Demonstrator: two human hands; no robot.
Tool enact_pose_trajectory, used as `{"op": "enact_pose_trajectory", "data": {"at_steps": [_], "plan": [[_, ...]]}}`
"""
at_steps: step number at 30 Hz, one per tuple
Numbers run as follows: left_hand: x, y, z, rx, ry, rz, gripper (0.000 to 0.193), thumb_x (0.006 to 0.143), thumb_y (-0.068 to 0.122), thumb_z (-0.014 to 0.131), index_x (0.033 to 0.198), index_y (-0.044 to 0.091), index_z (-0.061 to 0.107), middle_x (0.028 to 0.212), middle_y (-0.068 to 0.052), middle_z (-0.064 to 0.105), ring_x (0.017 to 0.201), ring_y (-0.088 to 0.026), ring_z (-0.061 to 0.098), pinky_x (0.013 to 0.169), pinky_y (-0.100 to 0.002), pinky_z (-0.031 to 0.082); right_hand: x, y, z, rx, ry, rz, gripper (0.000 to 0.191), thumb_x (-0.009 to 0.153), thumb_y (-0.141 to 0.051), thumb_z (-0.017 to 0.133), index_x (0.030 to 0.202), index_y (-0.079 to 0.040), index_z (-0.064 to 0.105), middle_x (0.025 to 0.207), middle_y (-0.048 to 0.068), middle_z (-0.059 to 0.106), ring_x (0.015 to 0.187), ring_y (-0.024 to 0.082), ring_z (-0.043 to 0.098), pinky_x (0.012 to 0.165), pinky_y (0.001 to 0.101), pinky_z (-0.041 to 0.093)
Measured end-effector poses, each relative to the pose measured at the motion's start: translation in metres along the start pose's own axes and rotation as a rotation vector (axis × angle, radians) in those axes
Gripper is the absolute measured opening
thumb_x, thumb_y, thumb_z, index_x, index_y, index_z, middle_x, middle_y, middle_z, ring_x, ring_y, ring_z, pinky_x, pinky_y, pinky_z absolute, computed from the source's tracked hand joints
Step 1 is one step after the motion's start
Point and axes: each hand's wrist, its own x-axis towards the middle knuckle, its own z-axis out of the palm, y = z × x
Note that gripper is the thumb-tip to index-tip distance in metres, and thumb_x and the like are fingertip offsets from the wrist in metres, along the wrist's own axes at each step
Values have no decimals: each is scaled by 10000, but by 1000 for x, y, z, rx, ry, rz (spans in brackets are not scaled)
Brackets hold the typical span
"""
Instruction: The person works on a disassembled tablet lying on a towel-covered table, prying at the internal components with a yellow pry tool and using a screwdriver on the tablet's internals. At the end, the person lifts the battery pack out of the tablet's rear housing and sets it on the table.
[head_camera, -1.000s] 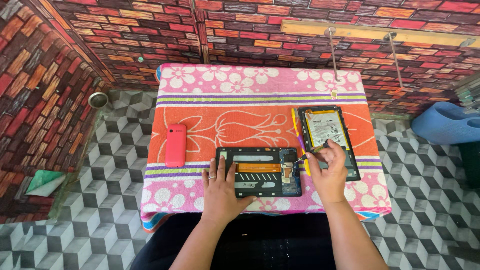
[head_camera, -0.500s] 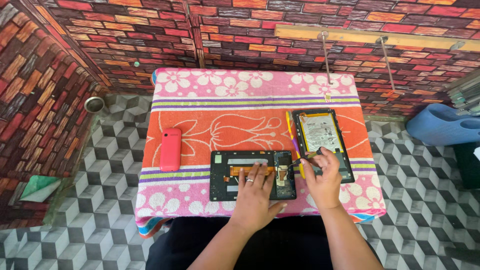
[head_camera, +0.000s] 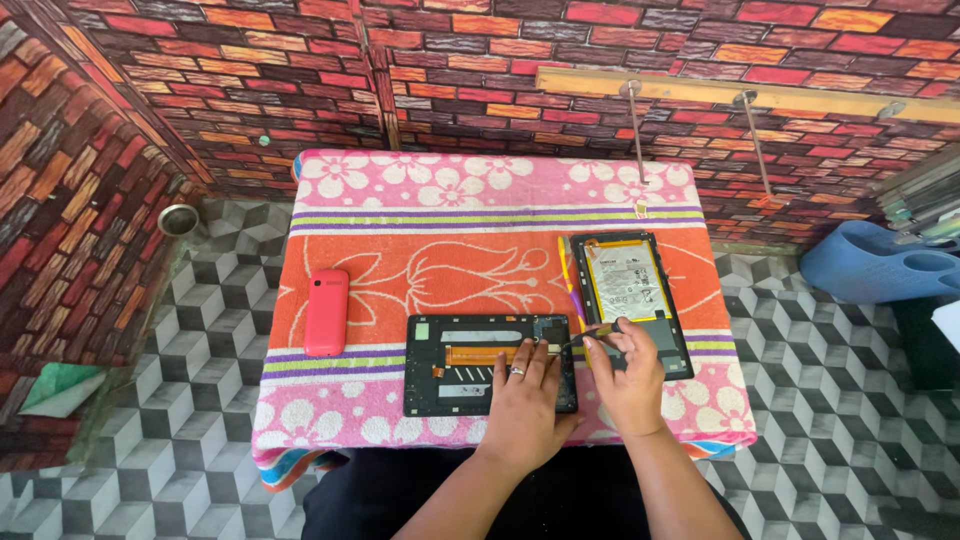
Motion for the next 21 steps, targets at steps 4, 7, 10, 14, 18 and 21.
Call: {"op": "enact_pose_trajectory", "data": {"at_steps": [4, 7, 10, 14, 18, 21], "plan": [[-4, -2, -6, -18, 24, -11, 868, 804, 497, 765, 1430, -38, 491, 1531, -268, 394, 1476, -425, 285, 1176, -648, 165, 6, -7, 1, -8, -40, 2, 541, 936, 47, 702, 1377, -18, 394, 1183, 207, 716, 981, 216, 745, 863, 307, 594], [-7, -7, -12, -34, 63, -4, 882, 793, 504, 771, 1450, -12, 487, 1517, -273, 398, 1467, -430, 285, 1173, -645, 162, 9, -12, 3, -69, -36, -17, 513, 936, 41, 703, 1361, -22, 422, 1192, 198, 735, 1001, 218, 752, 857, 302, 593], [-13, -15, -17, -19, 79, -17, 882, 789, 510, 774, 1453, 5, 486, 1518, -268, 402, 1464, -428, 287, 1172, -643, 157, 11, -13, 7, -125, 1, -13, 520, 901, 10, 757, 1327, -36, 462, 1072, 159, 744, 949, 214, 749, 827, 306, 588], [-18, -32, -25, 25, 127, -52, 918, 777, 535, 783, 1431, -31, 476, 1518, -267, 404, 1461, -431, 290, 1184, -630, 156, 16, -10, 11, -190, 53, 62, 556, 865, -51, 827, 1290, -45, 469, 980, 114, 724, 843, 198, 732, 770, 313, 580], [-25, -51, -38, 34, 189, -115, 932, 750, 535, 799, 1431, -20, 487, 1522, -252, 410, 1452, -429, 304, 1180, -623, 163, 20, -11, 3, -33, -37, 8, 502, 938, 5, 721, 1344, -29, 427, 1237, 166, 692, 1016, 224, 716, 871, 331, 570], [-30, -66, -47, 37, 201, -155, 942, 753, 549, 809, 1418, -33, 483, 1518, -266, 400, 1450, -442, 303, 1172, -628, 174, 22, -13, 3, -66, -30, 3, 510, 921, 16, 729, 1334, -38, 435, 1284, 205, 639, 1061, 240, 708, 901, 350, 569]]}}
